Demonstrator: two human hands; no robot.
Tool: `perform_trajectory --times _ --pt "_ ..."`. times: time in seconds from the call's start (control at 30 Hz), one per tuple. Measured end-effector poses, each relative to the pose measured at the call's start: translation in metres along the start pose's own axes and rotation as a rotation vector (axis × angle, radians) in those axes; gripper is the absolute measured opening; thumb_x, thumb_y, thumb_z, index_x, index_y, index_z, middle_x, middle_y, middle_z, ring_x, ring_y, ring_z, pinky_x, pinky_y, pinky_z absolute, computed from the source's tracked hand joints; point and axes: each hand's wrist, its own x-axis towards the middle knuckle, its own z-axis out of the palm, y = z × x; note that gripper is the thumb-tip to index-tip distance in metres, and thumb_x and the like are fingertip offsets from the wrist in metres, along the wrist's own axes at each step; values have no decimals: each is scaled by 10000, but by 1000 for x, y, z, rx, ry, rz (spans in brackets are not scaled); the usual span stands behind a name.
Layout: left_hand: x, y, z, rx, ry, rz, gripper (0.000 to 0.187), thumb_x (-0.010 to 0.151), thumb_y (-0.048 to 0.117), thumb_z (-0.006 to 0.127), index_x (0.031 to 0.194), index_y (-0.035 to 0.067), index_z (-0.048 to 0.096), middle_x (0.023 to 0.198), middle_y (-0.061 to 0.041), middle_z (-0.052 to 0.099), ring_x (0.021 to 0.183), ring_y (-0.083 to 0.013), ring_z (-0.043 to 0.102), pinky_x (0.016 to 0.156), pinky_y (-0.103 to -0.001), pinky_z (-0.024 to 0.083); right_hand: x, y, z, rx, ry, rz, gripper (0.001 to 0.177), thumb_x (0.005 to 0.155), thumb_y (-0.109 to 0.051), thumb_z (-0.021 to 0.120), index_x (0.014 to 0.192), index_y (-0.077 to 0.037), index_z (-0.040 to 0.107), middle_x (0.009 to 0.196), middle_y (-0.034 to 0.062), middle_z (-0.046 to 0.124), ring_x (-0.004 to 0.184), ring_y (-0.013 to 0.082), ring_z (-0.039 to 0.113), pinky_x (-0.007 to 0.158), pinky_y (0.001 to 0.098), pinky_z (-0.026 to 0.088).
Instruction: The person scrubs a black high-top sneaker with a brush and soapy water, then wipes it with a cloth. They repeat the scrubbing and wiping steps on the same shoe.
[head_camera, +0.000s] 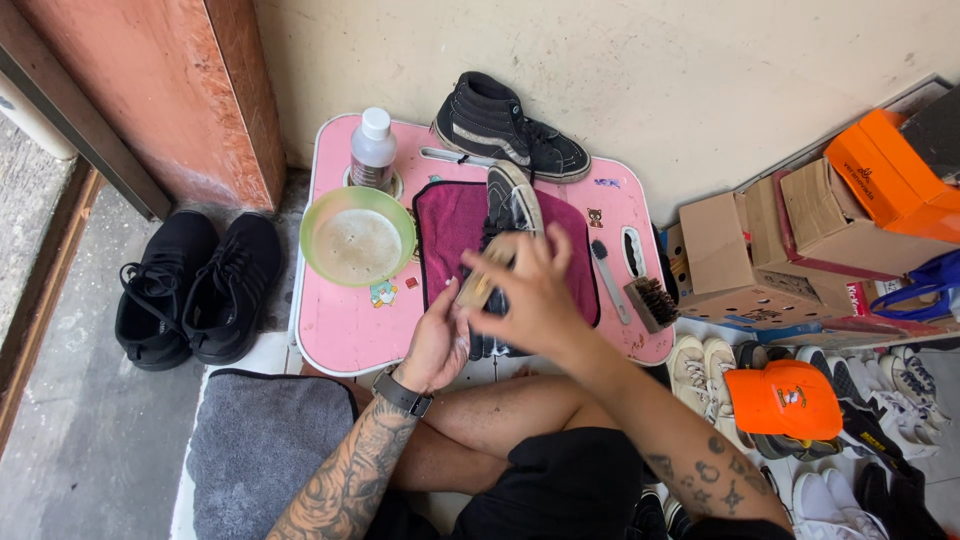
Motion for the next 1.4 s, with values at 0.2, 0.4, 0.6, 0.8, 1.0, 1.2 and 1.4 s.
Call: perform_trajectory --times 0.2,0.4,0.6,0.8,1.0,1.2,1.4 --pt "-2 -3 4 30 -6 -22 435 1037 324 517 1214 -53 643 1106 -259 722 1032 -370 724 921 -520 581 -10 13 -8 -144 -57 28 718 726 -468 774 1413 -383 582 1203 175 536 1088 320 526 1067 732 110" --pt "-14 5 19 66 68 -1 419 1010 338 596 1200 -32 650 1114 -203 732 938 -286 747 832 -443 621 -17 -12 17 69 2 73 708 689 -495 802 1349 -298 638 1206 166 521 1133 329 508 1065 700 141" --pt "-26 5 48 238 72 67 303 1007 202 628 1104 -83 657 964 -223 736 884 -305 760 821 -451 624 -48 8 -16 -247 50 -40 786 581 -510 807 1337 -375 635 1209 146 526 1123 303 503 1066 656 136" --pt "-20 -3 34 514 168 30 307 994 250 664 1077 -45 650 882 -174 740 788 -244 762 695 -394 644 -102 -9 33 -387 211 47 713 749 -679 638 1389 -368 593 1225 157 489 1200 328 471 1054 611 207" --pt "-40 5 75 460 198 -45 389 995 292 671 1135 -63 597 911 -192 708 815 -269 757 743 -442 635 -119 -18 20 -356 278 71 739 670 -589 705 1378 -390 631 1304 162 504 1190 354 484 1051 597 266" --pt "-52 7 71 396 256 -215 521 937 428 720 1083 -63 623 887 -234 729 751 -315 756 660 -459 644 -102 -44 82 -36 334 113 732 641 -589 739 1350 -437 636 1284 119 450 1184 283 377 1070 565 222" --pt "-48 11 92 400 188 -152 426 1016 361 618 1112 -55 633 939 -185 719 832 -283 763 728 -431 644 -101 16 19 -505 334 114 724 717 -631 671 1402 -405 612 1311 165 506 1128 340 477 1003 570 245"
